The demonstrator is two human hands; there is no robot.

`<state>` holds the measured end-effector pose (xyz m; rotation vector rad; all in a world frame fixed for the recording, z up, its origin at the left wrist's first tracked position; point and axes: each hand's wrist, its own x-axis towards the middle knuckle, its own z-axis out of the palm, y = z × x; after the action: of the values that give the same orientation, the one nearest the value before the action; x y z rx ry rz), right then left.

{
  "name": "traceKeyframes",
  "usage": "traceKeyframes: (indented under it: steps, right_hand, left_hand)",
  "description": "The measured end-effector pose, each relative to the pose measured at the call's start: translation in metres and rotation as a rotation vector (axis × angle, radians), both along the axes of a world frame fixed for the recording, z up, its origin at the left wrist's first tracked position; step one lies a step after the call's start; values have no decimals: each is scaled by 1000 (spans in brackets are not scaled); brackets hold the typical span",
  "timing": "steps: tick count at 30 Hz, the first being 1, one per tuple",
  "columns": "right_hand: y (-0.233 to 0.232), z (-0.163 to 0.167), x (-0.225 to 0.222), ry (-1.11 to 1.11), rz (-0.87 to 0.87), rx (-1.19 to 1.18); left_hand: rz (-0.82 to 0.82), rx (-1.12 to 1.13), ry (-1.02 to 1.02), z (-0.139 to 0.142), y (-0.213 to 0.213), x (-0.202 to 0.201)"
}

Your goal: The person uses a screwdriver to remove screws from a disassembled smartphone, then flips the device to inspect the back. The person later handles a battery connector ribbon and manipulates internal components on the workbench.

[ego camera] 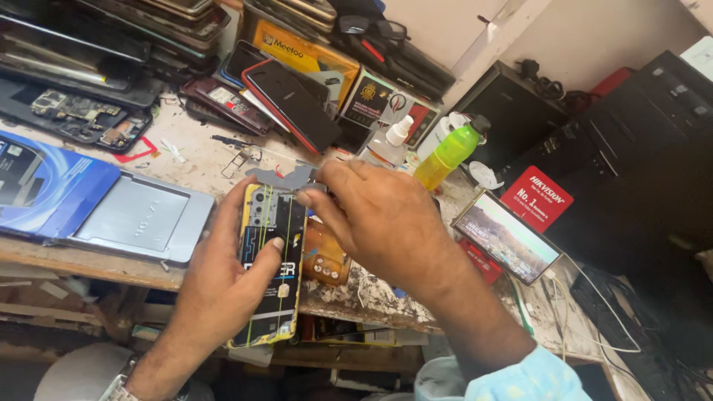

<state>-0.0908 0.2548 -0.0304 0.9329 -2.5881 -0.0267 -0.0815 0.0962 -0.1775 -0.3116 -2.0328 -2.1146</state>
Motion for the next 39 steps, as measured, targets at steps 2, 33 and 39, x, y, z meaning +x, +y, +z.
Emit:
traceKeyframes:
  steps: [2, 33, 39]
  right_hand:
    - [3, 7, 8, 40, 220, -89]
    - [-5, 12, 19, 95, -2, 44]
    - [-3, 7, 21, 100, 27, -6]
  left_hand:
    - [-8, -20, 19, 1, 3, 3]
    - [39, -59, 58, 9, 0, 9]
    - [19, -108, -10, 8, -3, 12]
